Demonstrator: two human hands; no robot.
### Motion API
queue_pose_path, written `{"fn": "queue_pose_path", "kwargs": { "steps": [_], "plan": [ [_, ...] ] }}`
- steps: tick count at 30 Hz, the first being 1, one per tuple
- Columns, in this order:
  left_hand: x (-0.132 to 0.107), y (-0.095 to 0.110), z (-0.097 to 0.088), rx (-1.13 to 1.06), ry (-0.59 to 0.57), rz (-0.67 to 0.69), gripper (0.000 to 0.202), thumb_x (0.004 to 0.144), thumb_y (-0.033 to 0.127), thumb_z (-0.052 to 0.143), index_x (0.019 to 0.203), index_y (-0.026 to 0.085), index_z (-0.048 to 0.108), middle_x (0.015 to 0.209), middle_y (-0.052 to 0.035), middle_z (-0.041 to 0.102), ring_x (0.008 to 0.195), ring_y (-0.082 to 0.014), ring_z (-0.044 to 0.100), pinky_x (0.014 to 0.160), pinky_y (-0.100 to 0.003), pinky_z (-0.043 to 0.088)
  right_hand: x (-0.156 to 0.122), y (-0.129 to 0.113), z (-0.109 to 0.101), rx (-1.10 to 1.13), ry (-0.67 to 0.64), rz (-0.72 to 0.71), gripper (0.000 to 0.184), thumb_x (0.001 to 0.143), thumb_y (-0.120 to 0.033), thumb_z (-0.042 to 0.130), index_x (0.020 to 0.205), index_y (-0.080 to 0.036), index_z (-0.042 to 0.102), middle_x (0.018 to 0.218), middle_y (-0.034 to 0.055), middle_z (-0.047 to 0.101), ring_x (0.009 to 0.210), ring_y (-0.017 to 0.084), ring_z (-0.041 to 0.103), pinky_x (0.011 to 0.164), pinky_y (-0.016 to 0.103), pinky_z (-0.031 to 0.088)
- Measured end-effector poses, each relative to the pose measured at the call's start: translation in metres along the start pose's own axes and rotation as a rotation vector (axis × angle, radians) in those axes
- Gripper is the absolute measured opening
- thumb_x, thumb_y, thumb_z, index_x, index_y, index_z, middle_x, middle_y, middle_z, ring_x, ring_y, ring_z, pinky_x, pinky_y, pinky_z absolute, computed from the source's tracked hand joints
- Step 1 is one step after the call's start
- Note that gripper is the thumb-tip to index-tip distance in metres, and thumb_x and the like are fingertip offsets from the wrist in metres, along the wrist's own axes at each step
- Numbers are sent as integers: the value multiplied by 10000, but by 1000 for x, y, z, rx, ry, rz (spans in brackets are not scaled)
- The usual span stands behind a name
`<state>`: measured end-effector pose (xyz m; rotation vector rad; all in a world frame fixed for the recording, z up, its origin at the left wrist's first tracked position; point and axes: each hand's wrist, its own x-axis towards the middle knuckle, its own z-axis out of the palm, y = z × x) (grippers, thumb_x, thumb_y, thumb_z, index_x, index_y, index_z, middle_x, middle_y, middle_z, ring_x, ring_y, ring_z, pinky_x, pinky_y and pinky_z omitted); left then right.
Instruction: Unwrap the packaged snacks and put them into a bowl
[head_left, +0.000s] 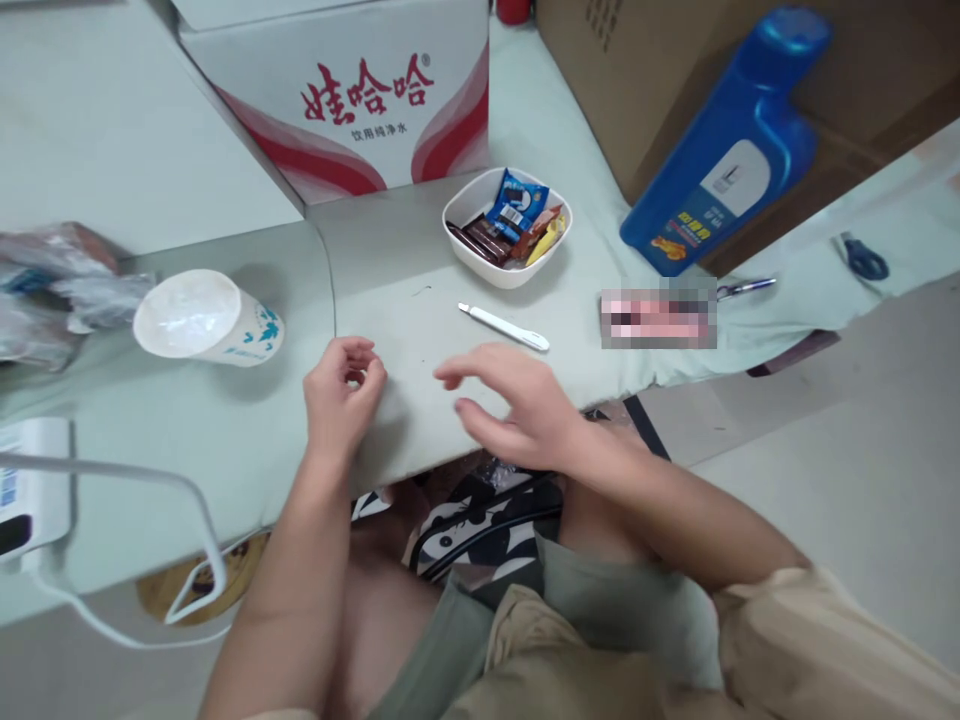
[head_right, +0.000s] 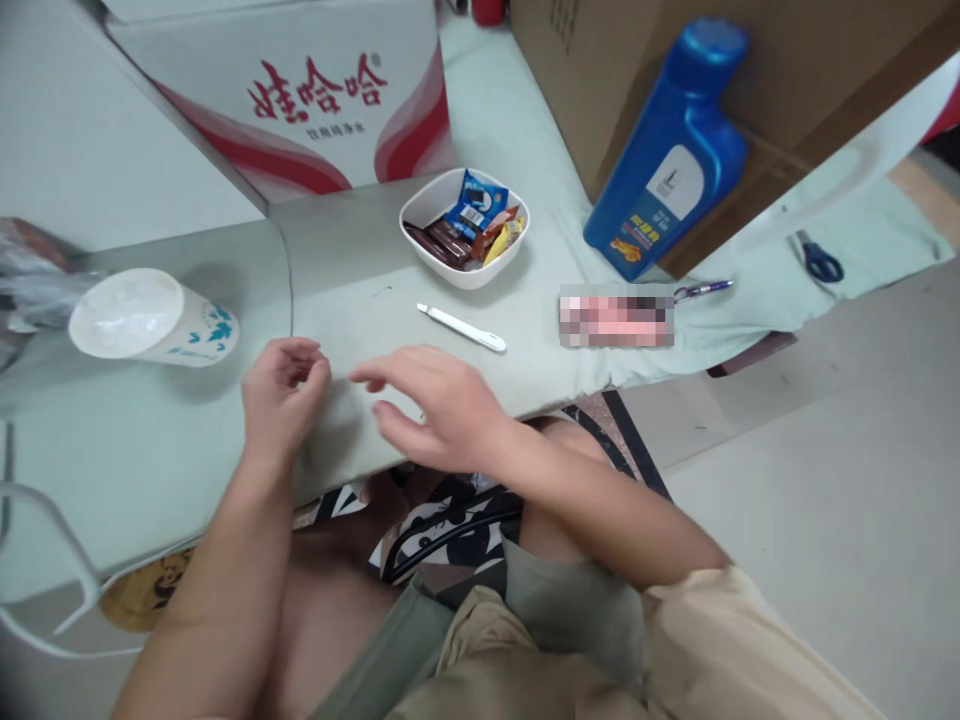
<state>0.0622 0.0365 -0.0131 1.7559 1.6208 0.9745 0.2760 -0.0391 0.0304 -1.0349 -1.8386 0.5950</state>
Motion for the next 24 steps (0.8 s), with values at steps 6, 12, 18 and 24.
{"fn": "queue_pose_path", "kwargs": {
  "steps": [6, 12, 18, 24],
  "plan": [
    [0, -13, -9, 24, 198, 55, 157, 783, 285, 609, 922, 213, 606, 748, 20, 594, 687, -126, 577, 711, -267, 504, 17, 31, 61, 112, 49, 143, 222, 889, -241, 473, 1043, -270, 630, 992, 34, 728, 919, 200, 687, 875, 377, 558],
    [-5, -24, -17, -12, 142, 5, 181, 844, 347, 592, 941, 195, 617, 778, -12, 685, 706, -141, 656, 713, -279, 528, 6, 65, 52, -45, 66, 220, 248, 850, -233, 512, 1065, -262, 632, 991, 63, 729, 917, 248, 684, 868, 433, 551],
    [-2, -16, -23, -113, 234, 80, 152, 883, 244, 516, 970, 196, 630, 952, -45, 738, 759, -137, 698, 723, -271, 528, 22, 64, 6, -480, 225, 246, 263, 869, -253, 495, 1089, -241, 638, 1091, 129, 699, 1059, 318, 645, 953, 500, 516],
    [-1, -21, -35, -330, 241, -47, 188, 949, 357, 501, 970, 201, 605, 659, 10, 633, 569, -122, 602, 613, -254, 493, 75, 25, 38, -466, 37, 77, 260, 863, -281, 522, 1093, -263, 641, 977, 94, 700, 959, 305, 659, 871, 464, 529]
  ]
}}
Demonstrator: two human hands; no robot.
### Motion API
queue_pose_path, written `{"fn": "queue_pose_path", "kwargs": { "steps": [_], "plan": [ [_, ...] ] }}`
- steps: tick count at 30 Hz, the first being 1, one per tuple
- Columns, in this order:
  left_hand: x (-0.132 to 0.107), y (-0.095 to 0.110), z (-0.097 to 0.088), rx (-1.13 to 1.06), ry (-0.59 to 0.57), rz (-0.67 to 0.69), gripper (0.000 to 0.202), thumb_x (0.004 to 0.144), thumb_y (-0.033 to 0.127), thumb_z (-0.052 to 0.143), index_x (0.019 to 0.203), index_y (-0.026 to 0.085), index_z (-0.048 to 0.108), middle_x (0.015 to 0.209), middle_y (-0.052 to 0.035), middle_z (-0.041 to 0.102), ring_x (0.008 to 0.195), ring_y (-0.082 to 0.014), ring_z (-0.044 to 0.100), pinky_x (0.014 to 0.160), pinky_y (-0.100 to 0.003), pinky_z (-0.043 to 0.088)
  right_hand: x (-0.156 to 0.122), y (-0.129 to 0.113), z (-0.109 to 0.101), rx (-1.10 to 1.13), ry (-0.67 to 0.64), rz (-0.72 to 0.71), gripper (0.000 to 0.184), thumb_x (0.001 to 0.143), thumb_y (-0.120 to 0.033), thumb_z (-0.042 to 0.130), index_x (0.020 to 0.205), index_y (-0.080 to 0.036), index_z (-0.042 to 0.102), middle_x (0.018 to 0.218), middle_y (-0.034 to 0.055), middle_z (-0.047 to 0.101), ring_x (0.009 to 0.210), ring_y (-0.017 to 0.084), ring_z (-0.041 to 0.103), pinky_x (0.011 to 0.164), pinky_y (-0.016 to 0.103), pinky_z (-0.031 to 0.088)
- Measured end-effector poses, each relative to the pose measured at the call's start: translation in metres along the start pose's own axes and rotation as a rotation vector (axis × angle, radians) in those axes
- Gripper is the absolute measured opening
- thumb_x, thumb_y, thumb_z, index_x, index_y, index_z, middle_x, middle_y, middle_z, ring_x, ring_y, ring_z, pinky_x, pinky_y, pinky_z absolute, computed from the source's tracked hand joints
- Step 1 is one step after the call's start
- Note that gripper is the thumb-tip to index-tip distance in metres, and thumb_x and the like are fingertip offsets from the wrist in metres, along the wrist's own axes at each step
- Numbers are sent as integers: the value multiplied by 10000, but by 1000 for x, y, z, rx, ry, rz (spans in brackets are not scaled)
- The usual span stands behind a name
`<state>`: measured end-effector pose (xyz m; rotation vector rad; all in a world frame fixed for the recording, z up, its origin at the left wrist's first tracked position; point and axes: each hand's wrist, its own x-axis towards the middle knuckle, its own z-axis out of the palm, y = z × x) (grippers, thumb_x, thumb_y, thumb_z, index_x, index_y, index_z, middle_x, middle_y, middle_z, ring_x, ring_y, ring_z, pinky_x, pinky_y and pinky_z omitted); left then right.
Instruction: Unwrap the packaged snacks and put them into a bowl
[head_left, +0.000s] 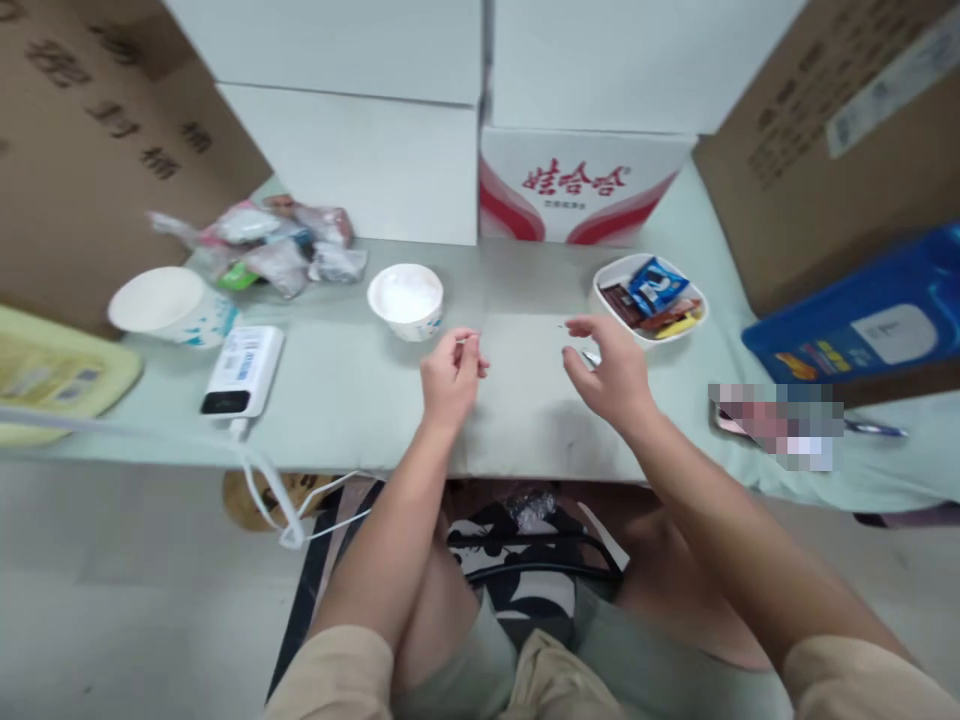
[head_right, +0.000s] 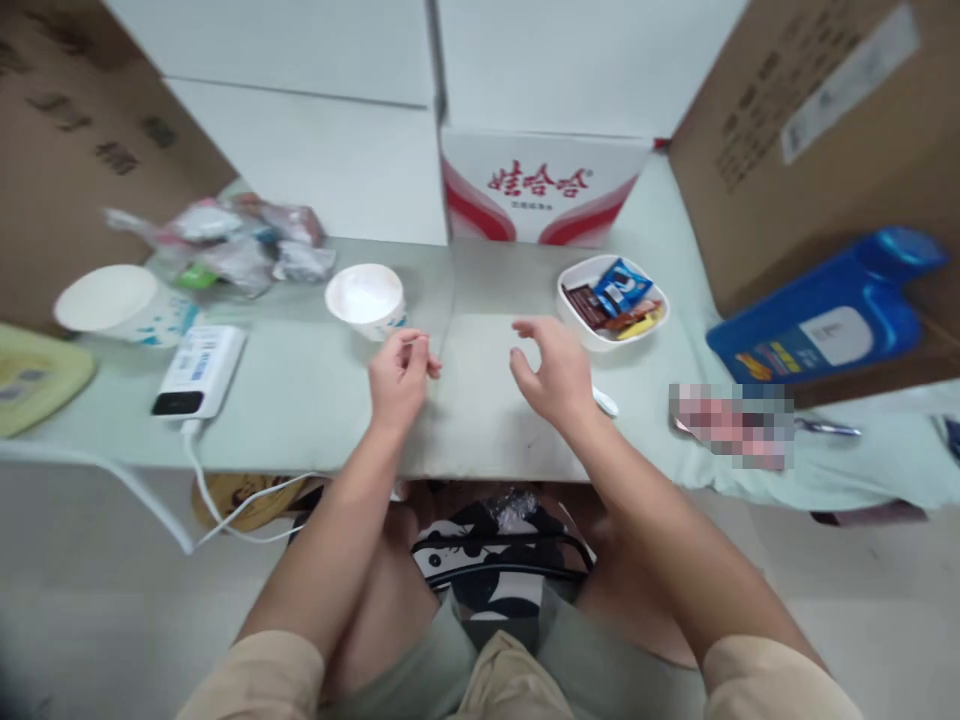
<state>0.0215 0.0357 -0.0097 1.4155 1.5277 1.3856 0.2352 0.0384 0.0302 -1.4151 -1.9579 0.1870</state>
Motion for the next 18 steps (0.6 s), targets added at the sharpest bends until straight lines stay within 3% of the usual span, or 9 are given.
{"fn": "queue_pose_path", "kwargs": {
  "steps": [2, 5, 8, 12, 15, 18],
  "plan": [
    [3, -6, -9, -97, 71, -15, 202, 978, 311, 429, 1025, 205, 595, 787, -24, 670, 593, -108, 608, 626, -257, 489, 28, -35, 23, 22, -123, -87, 234, 861, -271, 523, 1058, -253, 649, 861, 66, 684, 841, 272, 660, 805, 419, 523],
    [7, -14, -28, -167, 189, 42, 200, 877, 129, 430, 947, 221, 593, 974, -59, 665, 694, -126, 607, 655, -290, 488, 81, -86, 69, 24, -309, -179, 273, 852, -214, 501, 1076, -241, 652, 780, 32, 675, 749, 227, 652, 760, 365, 502],
    [9, -16, -49, -193, 234, 82, 201, 751, 36, 440, 726, 221, 516, 796, -50, 601, 762, -174, 565, 698, -329, 472, 144, -125, 133, -1, -443, -259, 340, 830, -202, 528, 1147, -235, 645, 897, 45, 731, 860, 246, 678, 814, 381, 518],
    [16, -15, -72, -374, 195, -29, 240, 676, -13, 394, 617, 217, 427, 614, -12, 490, 626, -143, 480, 626, -324, 409, 222, -157, 233, -152, -589, -328, 415, 769, -267, 675, 1177, -190, 653, 1167, 137, 720, 1060, 315, 674, 917, 460, 547],
    [21, -15, -86, -503, 164, -130, 265, 671, -34, 365, 624, 214, 446, 568, 6, 469, 563, -122, 438, 589, -329, 371, 250, -172, 283, -332, -718, -285, 582, 709, -389, 778, 1198, -102, 645, 1164, 193, 708, 1072, 347, 678, 913, 482, 556],
    [24, -16, -101, -527, 196, -182, 280, 681, -44, 363, 640, 210, 474, 579, 10, 468, 560, -115, 419, 592, -347, 353, 254, -182, 304, -432, -845, -207, 739, 706, -502, 774, 1208, 17, 618, 1069, 217, 715, 1035, 357, 694, 890, 475, 549]
  ]
}}
